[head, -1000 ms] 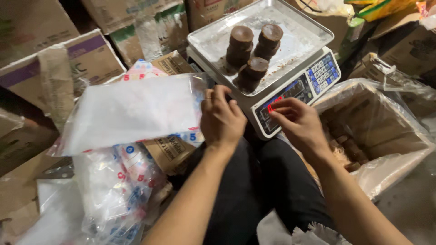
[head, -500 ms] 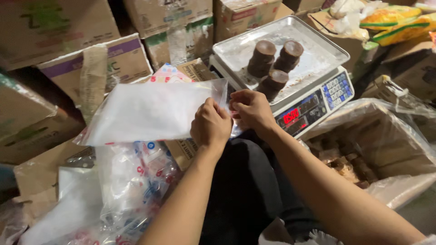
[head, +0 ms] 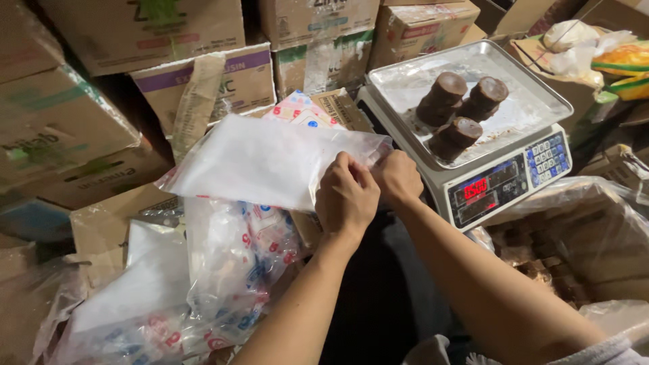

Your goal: The person weighs cylindrical brown food items on a digital scale, then places them into clear plastic bags and ties the bags closed. The person repeats this process for multiple items, handling them one at a time.

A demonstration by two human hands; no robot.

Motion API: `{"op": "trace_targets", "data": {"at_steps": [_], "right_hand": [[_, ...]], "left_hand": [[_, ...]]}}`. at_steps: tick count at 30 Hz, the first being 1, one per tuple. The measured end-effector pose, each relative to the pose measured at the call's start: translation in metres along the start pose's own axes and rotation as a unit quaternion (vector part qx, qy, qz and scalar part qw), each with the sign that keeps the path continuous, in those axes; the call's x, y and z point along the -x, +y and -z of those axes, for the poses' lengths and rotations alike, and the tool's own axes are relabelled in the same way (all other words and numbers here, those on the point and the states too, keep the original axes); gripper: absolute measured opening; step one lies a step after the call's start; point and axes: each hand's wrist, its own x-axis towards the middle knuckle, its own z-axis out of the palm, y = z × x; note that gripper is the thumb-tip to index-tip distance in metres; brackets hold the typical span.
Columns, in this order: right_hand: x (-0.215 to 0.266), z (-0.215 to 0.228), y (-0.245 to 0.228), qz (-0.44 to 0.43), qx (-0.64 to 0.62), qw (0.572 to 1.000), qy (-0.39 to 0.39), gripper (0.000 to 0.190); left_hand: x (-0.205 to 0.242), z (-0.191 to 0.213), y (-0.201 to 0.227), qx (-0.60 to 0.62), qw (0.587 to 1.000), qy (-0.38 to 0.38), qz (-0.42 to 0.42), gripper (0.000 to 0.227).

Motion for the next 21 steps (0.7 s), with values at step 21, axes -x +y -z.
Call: {"op": "trace_targets", "data": {"at_steps": [21], "right_hand": [[0.038, 0.158, 0.093, 0.062, -0.512, 0.855, -0.06, 0.037]], "left_hand": [[0.023, -0.022, 0.092, 0.17, 0.976, -0.135, 0.008, 0.055]]}}
